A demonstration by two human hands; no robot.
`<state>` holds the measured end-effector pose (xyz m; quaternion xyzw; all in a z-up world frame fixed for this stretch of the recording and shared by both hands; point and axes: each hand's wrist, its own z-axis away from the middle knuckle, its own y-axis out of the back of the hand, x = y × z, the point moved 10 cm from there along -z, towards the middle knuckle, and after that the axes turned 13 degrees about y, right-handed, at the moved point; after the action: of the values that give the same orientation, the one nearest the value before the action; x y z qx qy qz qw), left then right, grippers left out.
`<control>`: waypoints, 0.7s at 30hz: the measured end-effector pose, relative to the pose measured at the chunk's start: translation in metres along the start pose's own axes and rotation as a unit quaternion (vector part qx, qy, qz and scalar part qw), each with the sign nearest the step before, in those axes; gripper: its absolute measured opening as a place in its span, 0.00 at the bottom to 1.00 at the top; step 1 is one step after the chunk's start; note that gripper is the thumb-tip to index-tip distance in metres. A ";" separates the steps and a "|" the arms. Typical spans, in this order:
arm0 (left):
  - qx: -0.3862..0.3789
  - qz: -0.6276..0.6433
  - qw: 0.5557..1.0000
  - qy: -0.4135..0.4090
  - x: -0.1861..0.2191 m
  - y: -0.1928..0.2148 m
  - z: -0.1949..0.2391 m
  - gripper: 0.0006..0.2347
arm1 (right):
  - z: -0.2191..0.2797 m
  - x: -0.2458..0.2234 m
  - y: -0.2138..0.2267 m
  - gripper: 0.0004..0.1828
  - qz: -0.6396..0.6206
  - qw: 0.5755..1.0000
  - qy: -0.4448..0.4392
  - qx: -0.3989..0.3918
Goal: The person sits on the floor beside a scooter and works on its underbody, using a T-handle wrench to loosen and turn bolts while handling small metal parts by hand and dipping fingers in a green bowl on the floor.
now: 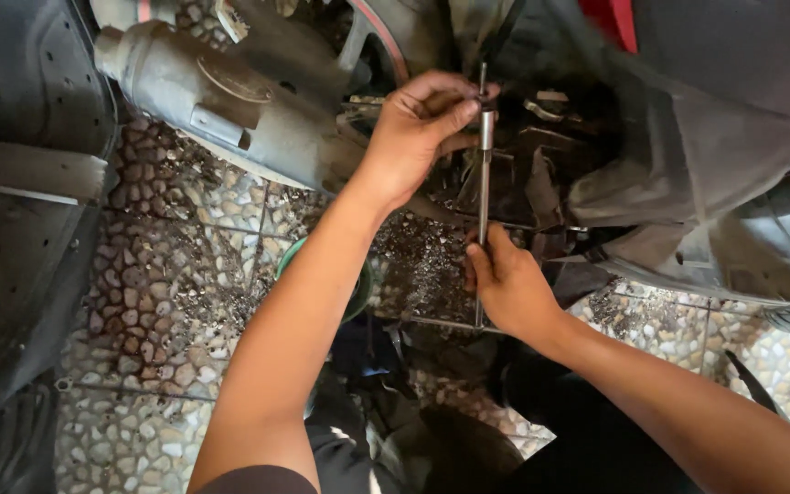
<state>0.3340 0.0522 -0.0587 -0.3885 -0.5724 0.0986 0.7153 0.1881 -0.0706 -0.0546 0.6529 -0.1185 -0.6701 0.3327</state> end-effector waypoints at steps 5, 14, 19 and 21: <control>-0.036 0.052 0.998 0.015 0.002 -0.015 0.005 0.05 | 0.002 0.004 0.003 0.06 0.009 1.000 0.018 0.010; -0.119 0.009 0.993 0.000 0.053 -0.077 0.046 0.05 | 0.014 -0.039 0.020 0.10 0.067 0.989 0.124 0.048; -0.173 -0.017 0.984 -0.051 0.081 -0.111 0.080 0.02 | 0.026 -0.062 0.026 0.16 0.089 0.966 0.231 0.072; -0.189 -0.013 0.981 -0.048 0.086 -0.119 0.090 0.02 | 0.031 -0.067 0.028 0.17 0.099 0.956 0.266 0.074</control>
<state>0.2458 0.0620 0.0886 -0.5039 -0.6193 -0.0017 0.6021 0.1621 -0.0598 0.0189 0.8155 -0.1388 -0.4253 0.3673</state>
